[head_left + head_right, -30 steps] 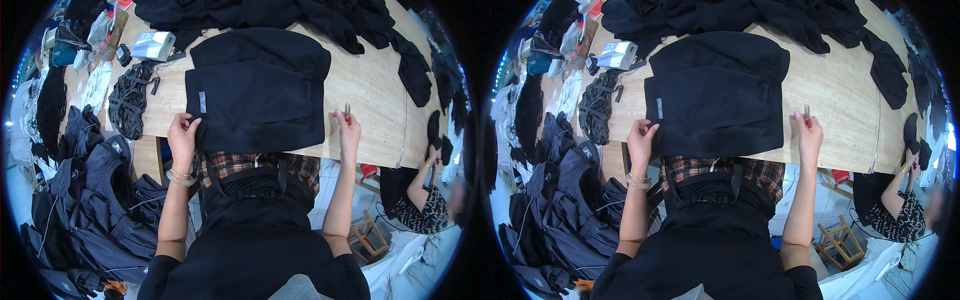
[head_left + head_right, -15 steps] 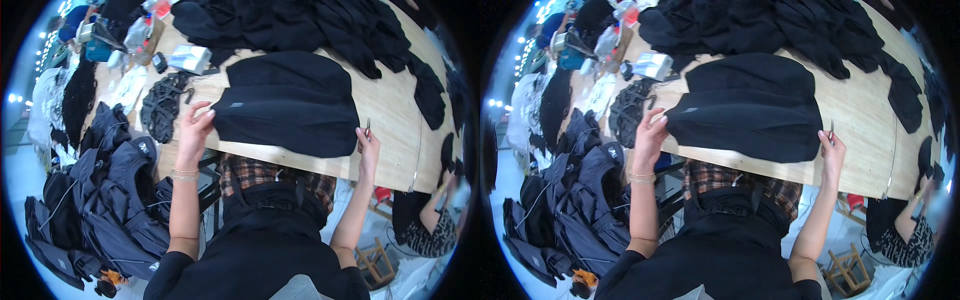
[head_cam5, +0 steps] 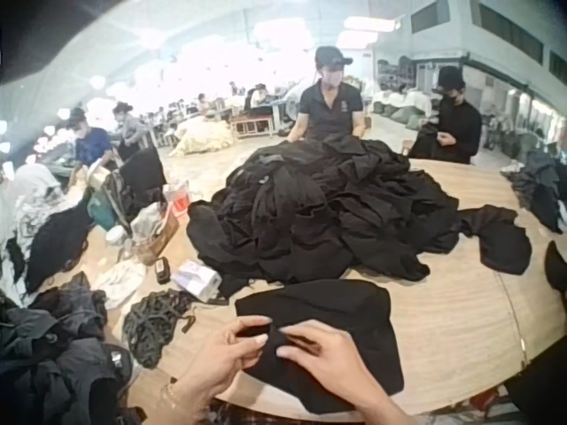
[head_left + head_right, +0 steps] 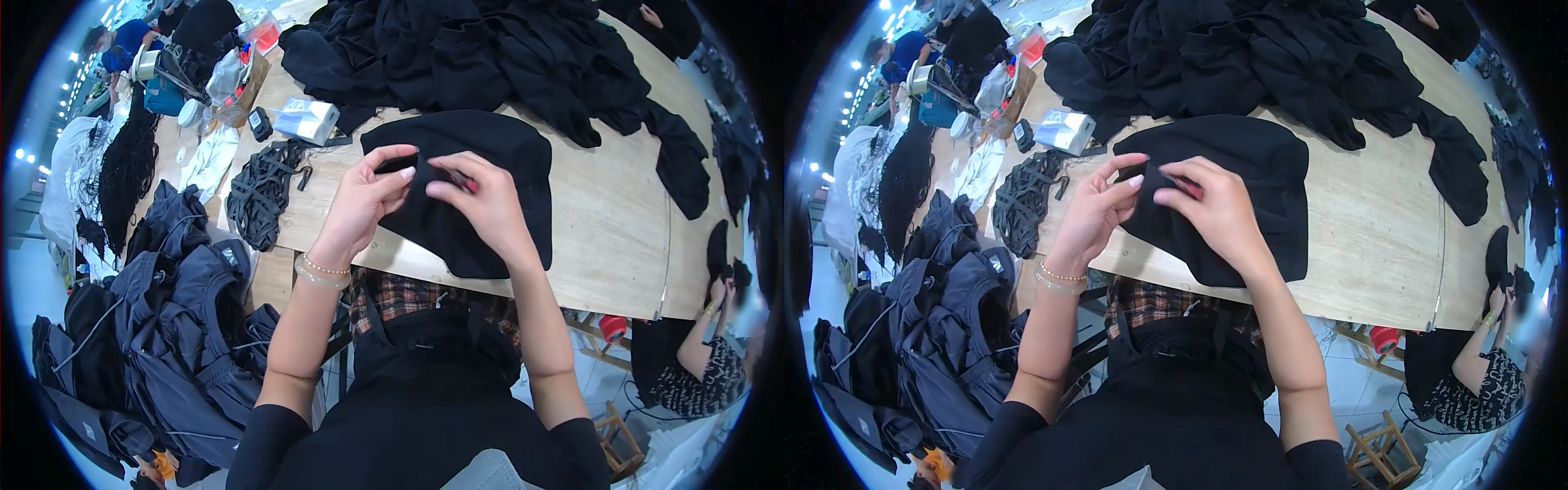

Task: The person uses small scissors to trim loose threads and excess fabric from black garments on a wooden table. The person repeatedly picks up garments, snips threads, and places the items back on the table.

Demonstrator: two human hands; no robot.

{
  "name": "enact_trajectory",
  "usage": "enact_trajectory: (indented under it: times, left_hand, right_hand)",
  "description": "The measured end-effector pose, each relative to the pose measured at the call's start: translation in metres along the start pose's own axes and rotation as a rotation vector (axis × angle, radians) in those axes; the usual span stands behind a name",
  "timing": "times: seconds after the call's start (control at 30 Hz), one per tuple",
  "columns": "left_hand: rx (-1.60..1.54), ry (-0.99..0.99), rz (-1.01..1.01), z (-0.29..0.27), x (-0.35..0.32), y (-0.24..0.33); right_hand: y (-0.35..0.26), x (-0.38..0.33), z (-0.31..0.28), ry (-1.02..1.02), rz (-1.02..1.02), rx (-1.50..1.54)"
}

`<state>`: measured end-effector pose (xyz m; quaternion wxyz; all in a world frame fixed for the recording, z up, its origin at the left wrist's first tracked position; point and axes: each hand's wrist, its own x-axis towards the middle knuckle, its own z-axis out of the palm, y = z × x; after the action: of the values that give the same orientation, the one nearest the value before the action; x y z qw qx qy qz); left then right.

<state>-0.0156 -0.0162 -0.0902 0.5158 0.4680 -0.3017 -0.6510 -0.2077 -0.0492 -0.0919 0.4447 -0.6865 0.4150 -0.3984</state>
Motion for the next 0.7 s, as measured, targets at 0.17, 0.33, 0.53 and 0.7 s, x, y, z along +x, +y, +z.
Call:
enact_trajectory:
  times: [0.17,0.33,0.53,0.7]
  left_hand:
    - [0.529,-0.241,0.036,-0.005,0.009,0.014]
    - [0.785,-0.240,0.060,-0.028,0.005,0.030]
    - [0.678,-0.452,-0.015,-0.026,-0.009,0.032]
    - [0.737,-0.139,0.384,0.000,0.001,0.004]
  right_hand:
    - [0.013,0.034,-0.027,0.102,0.017,0.167]
    - [0.017,0.041,-0.083,0.282,0.160,0.318]
    - [0.031,0.043,-0.121,0.359,0.111,0.422]
    - [0.019,0.040,-0.113,0.329,0.117,0.330]
